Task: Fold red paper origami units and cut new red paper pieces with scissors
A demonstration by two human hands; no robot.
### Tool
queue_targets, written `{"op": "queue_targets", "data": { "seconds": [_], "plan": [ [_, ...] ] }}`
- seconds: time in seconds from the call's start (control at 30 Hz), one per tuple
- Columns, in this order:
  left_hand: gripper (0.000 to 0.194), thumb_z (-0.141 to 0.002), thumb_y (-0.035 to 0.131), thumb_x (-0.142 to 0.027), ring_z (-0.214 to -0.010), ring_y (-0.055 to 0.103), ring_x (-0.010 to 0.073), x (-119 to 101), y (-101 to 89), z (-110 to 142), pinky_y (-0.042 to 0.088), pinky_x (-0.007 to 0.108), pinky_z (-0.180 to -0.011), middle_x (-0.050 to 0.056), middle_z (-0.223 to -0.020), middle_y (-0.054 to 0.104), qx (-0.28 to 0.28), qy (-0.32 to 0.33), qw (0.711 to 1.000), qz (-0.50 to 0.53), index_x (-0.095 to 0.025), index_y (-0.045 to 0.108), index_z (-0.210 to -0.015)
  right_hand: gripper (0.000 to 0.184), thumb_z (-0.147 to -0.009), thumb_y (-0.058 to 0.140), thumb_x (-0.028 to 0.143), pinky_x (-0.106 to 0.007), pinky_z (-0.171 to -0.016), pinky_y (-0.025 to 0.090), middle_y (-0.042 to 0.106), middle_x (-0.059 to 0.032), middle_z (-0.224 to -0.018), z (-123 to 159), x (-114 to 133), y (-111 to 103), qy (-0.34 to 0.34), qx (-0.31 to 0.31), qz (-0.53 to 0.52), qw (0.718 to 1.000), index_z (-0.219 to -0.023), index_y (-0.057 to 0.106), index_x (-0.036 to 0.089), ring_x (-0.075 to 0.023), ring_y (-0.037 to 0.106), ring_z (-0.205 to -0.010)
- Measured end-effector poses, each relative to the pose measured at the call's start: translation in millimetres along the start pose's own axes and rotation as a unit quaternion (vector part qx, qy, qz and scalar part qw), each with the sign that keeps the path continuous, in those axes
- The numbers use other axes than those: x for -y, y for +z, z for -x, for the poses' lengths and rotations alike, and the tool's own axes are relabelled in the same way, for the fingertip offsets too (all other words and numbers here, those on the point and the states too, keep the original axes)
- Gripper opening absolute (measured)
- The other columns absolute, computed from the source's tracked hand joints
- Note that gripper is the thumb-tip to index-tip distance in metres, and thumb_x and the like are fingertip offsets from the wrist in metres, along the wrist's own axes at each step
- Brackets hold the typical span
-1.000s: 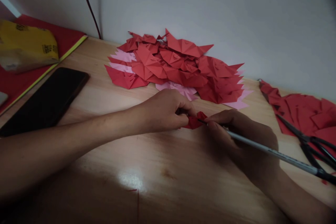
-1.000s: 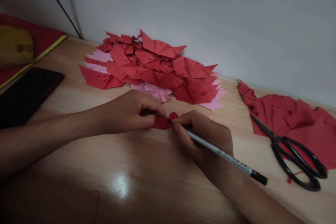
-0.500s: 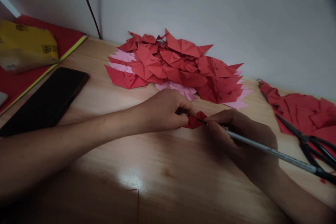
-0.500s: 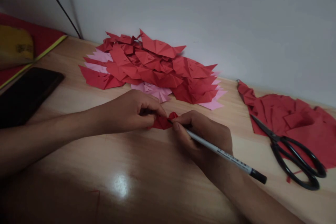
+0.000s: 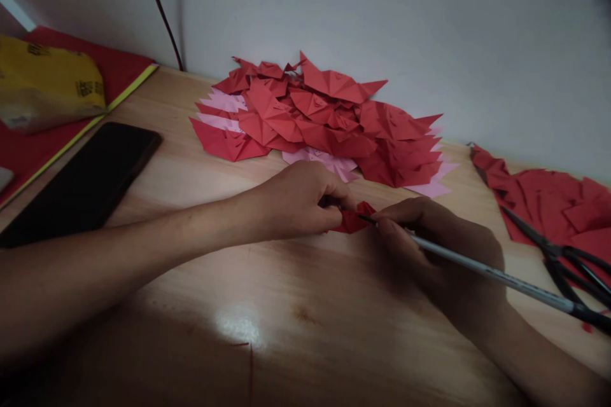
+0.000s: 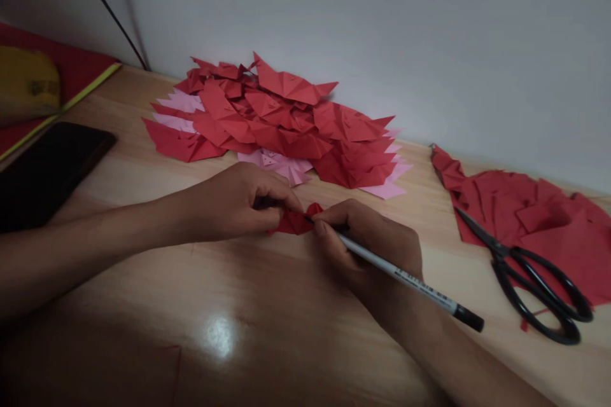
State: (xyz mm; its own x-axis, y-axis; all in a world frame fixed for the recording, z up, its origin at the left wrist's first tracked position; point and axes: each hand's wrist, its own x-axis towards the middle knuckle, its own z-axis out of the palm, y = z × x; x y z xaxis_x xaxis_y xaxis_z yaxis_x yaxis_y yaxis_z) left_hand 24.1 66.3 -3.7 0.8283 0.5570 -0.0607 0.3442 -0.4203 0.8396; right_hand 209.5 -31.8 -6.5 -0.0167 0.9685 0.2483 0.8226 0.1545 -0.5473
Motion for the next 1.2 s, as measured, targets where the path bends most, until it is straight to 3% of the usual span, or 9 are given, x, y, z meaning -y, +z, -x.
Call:
{"op": "queue_targets", "data": {
  "seconds": [1.2],
  "plan": [
    [0.025,-0.072,0.051,-0.009,-0.059,0.053,0.0082,-0.2,0.1,0.4,0.033,0.019,-0.052,0.0,-0.072,0.068,-0.001,0.003,1.0,-0.004,-0.014,0.074,-0.08,0.006,-0.082,0.062,0.021,-0.021,-0.038,0.032,0.06,0.0046,-0.055,0.3,0.4,-1.1,-0.005,0.007,-0.005,1.0,-0.077,0.065,0.022,-0.0078,0.047,-0.04]
  ]
}}
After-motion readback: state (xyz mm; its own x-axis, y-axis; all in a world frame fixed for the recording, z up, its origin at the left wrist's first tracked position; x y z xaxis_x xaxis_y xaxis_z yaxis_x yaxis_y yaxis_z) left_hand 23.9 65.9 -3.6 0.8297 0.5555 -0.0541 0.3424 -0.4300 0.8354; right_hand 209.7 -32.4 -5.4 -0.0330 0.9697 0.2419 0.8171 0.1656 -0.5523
